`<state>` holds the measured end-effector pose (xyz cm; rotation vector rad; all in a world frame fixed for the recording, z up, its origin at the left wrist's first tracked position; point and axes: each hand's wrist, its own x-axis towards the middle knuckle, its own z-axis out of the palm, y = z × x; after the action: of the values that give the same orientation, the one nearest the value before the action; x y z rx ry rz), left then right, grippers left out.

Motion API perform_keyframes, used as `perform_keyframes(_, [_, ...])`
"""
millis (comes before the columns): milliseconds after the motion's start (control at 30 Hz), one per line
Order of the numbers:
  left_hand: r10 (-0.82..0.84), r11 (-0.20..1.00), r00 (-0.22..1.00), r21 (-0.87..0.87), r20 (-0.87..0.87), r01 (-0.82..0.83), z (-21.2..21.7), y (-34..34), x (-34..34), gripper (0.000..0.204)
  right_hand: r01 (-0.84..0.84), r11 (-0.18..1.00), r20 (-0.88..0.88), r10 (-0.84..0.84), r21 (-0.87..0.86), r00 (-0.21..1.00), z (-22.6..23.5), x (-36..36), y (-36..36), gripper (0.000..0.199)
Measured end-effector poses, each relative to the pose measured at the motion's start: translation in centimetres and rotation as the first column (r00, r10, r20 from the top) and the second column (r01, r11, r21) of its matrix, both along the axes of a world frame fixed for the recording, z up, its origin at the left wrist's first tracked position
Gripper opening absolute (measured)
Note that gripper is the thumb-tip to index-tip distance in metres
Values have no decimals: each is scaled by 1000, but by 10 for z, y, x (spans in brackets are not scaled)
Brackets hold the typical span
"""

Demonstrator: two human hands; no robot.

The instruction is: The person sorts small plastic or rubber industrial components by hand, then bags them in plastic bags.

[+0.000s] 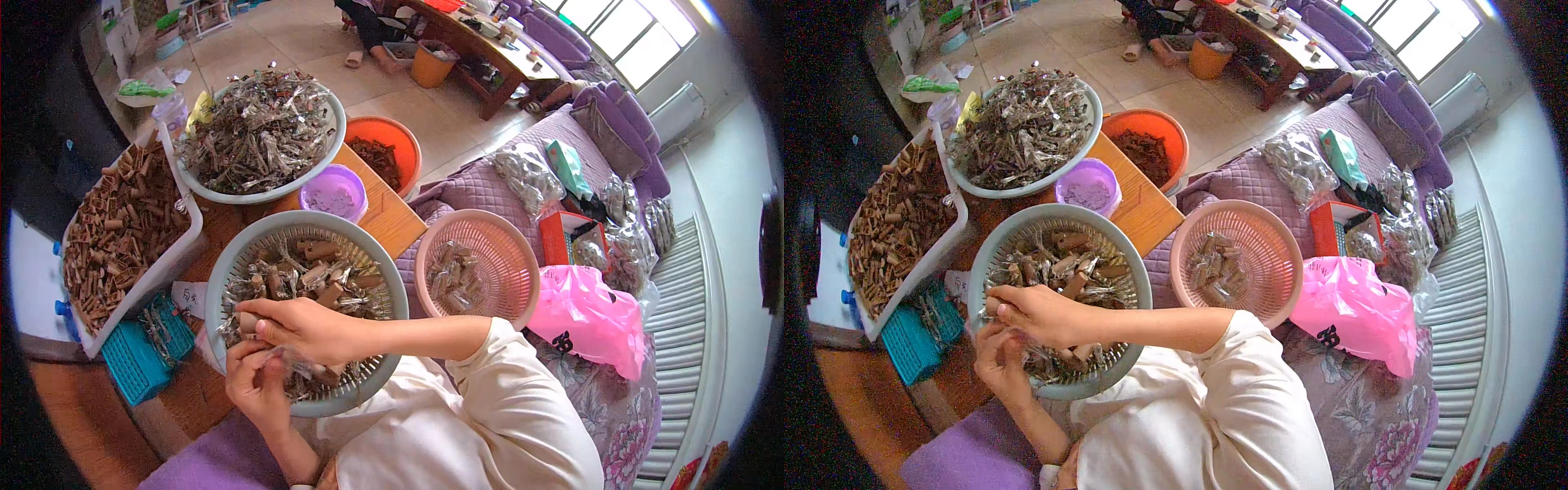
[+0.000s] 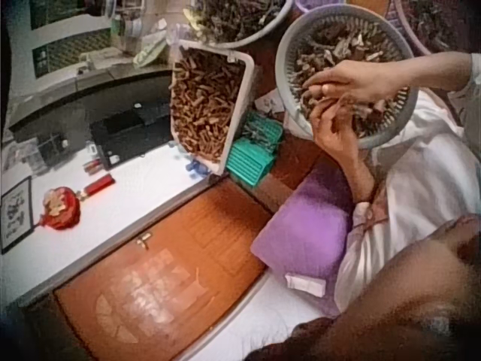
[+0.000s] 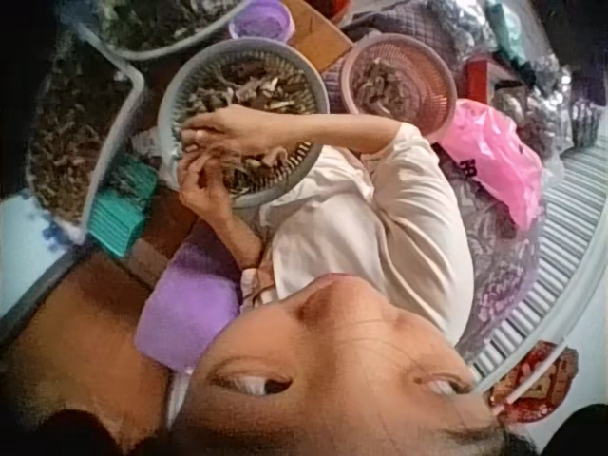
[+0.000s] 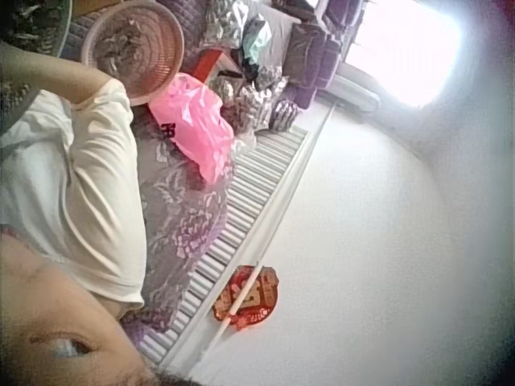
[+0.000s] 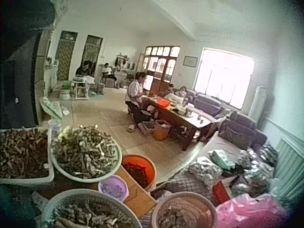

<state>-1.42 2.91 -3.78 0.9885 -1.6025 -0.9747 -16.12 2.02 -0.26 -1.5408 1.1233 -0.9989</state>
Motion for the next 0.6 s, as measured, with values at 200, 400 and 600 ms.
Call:
perform_keyframes(200, [165,983,986,-88,21,-163,-3,-8,8,19,-129,911,301,6,392,954,9,-8,1,35])
perform_keyframes(400, [229,971,973,-70,13,-228,-1,-8,7,21,-75,990,302,35,121,953,-2,-7,1,40])
perform_keyframes(600, [196,976,974,-74,-111,-205,8,-11,0,20,103,982,256,-142,160,956,0,-11,2,23])
